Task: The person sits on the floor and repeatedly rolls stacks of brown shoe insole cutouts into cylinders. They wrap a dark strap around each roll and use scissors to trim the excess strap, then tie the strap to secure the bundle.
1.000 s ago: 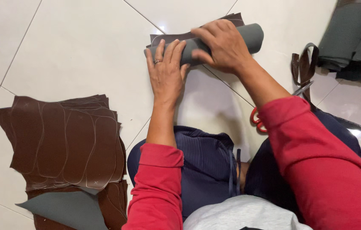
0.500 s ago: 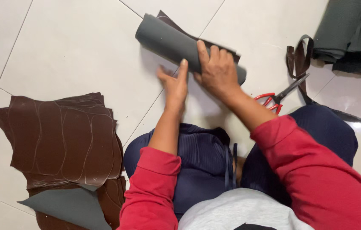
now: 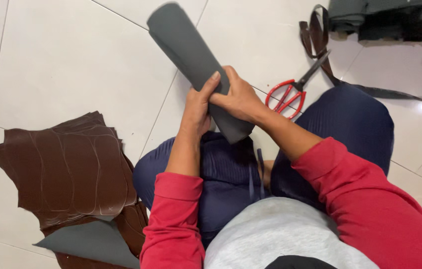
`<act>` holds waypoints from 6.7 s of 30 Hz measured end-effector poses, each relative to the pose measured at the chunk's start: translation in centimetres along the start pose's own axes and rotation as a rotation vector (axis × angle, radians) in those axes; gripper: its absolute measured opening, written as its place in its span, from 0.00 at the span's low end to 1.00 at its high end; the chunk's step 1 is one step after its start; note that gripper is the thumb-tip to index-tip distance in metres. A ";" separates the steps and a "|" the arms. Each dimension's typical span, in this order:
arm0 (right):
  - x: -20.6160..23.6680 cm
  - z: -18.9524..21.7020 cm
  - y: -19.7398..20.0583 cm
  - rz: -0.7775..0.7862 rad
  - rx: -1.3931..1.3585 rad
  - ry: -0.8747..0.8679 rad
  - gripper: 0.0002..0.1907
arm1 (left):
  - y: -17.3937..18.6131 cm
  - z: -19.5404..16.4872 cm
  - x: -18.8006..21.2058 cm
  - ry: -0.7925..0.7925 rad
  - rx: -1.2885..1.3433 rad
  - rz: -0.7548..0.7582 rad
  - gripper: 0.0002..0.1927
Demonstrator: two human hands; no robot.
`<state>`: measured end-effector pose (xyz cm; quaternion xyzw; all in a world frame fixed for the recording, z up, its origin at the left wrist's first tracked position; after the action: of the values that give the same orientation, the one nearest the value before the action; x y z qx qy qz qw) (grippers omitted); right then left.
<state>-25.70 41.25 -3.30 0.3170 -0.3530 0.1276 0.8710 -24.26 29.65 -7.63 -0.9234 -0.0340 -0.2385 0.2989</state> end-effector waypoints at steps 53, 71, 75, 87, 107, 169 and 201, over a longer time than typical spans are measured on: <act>-6.7 -12.8 16.3 -0.964 0.847 0.193 0.13 | -0.1 -0.5 -3.6 -0.088 -0.071 0.206 0.32; 3.5 8.9 4.8 -0.176 0.254 0.806 0.08 | -1.2 1.7 -3.5 -0.092 -0.555 0.463 0.24; 2.4 9.9 2.5 -0.283 0.397 0.795 0.07 | 0.4 3.3 -4.3 -0.034 -0.782 0.390 0.24; 2.1 9.6 1.8 -0.329 0.415 0.819 0.05 | 1.1 3.8 -4.6 -0.047 -0.731 0.358 0.28; -7.4 -3.7 4.3 0.107 0.224 0.468 0.16 | -2.5 3.1 -1.8 0.213 -0.101 0.544 0.38; 7.9 -3.4 17.3 -0.357 -0.908 0.704 0.14 | -1.5 -0.6 -4.1 -0.110 0.148 0.206 0.32; -3.2 -11.6 1.3 -0.036 0.724 -0.102 0.24 | -2.3 -6.3 0.0 -0.093 0.550 0.357 0.31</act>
<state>-22.38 49.65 -11.28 0.6168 -0.3225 0.2131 0.6857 -27.36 27.95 -1.94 -0.8093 0.0517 -0.1218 0.5723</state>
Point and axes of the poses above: each hand's wrist, its own x-axis away from the middle knuckle, its own y-axis out of the back of the hand, z = x × y, the point moved 8 cm from there along -x, towards the middle knuckle, and after that the axes turned 9 degrees about -y, right-handed, at the moved point
